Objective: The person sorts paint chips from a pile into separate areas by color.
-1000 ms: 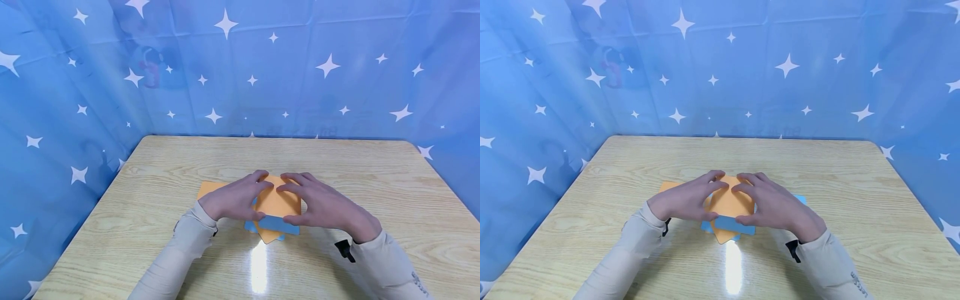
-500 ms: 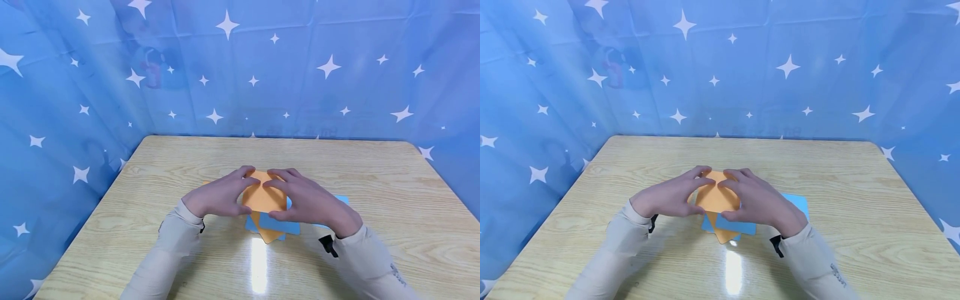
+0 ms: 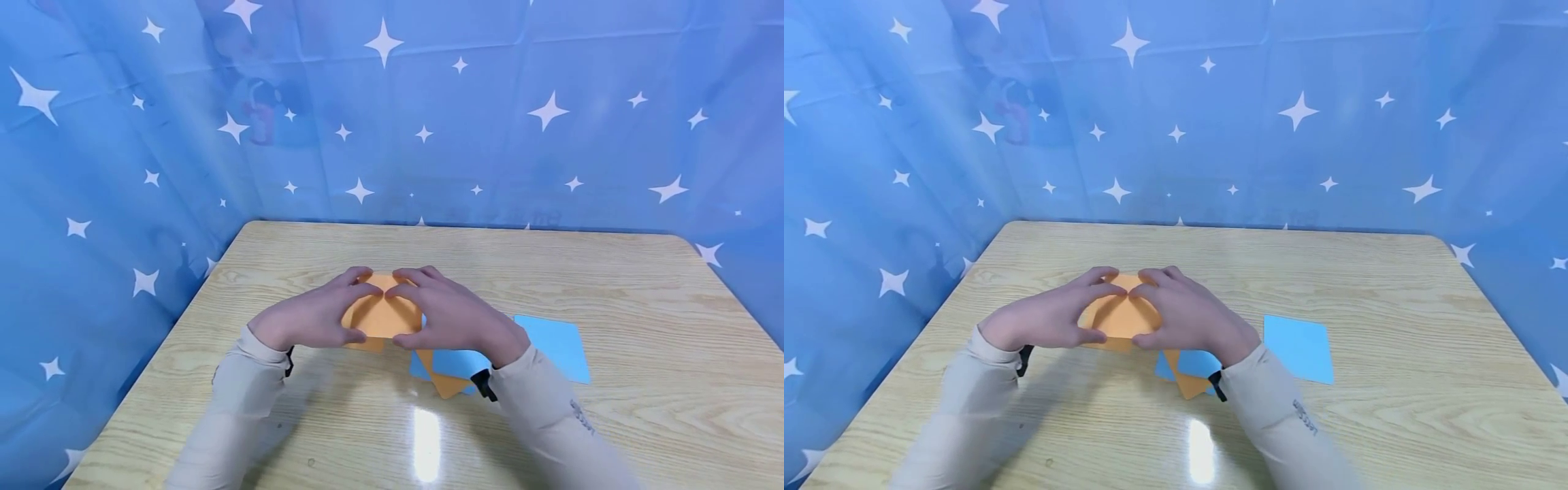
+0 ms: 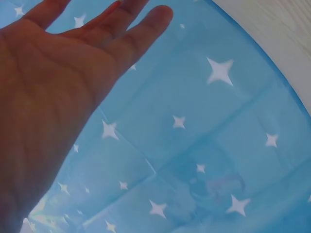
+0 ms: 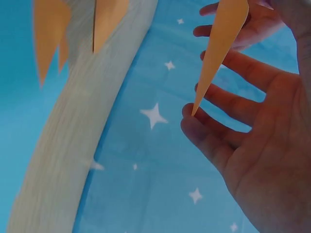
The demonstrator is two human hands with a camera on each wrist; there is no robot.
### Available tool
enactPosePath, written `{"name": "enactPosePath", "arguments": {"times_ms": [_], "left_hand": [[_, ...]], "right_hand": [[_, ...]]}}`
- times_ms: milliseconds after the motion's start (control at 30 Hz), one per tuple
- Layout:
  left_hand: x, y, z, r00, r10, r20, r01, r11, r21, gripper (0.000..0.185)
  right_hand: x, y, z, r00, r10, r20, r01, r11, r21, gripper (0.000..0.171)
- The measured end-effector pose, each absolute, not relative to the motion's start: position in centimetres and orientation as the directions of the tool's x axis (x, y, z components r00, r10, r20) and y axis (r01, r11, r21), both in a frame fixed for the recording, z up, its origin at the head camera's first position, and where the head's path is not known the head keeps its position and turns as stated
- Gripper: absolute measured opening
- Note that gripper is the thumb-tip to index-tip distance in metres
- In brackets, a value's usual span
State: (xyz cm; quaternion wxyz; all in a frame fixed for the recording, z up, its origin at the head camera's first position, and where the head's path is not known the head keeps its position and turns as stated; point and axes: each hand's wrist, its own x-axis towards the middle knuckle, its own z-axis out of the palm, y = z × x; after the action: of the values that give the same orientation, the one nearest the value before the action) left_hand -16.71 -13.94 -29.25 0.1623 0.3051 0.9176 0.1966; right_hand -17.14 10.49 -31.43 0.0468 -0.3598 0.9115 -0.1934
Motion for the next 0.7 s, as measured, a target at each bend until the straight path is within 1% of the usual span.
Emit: {"name": "enactPosePath", "arguments": {"times_ms": [100,267,433,600,700], "left_hand": [[-16.7,-15.2,-29.3,-0.775,0.603,-0.191,0.473,0.753,0.456,0.064],[-16.7,-17.0,-29.5,-0.799,0.559,-0.221,0.408,0.775,0.483,0.066],[-17.1,-17.6,-30.2,-0.812,0.529,-0.247,0.374,0.796,0.476,0.069],[-18.0,-16.9,-31.7,-0.822,0.518,-0.234,0.393,0.815,0.425,0.07],[-18.2,-16.4,-32.5,-0.835,0.492,-0.246,0.394,0.847,0.357,0.071]], "right_hand": [[-17.4,9.0,-31.7,-0.734,-0.678,0.048,-0.635,0.659,-0.403,0.06],[-17.8,6.7,-32.2,-0.729,-0.682,0.055,-0.636,0.645,-0.423,0.061],[-18.2,5.2,-33.2,-0.74,-0.672,0.038,-0.615,0.652,-0.444,0.063],[-18.3,4.6,-34.6,-0.767,-0.641,0.001,-0.57,0.682,-0.458,0.064],[-18.4,4.4,-35.3,-0.771,-0.636,-0.028,-0.551,0.689,-0.47,0.065]]}}
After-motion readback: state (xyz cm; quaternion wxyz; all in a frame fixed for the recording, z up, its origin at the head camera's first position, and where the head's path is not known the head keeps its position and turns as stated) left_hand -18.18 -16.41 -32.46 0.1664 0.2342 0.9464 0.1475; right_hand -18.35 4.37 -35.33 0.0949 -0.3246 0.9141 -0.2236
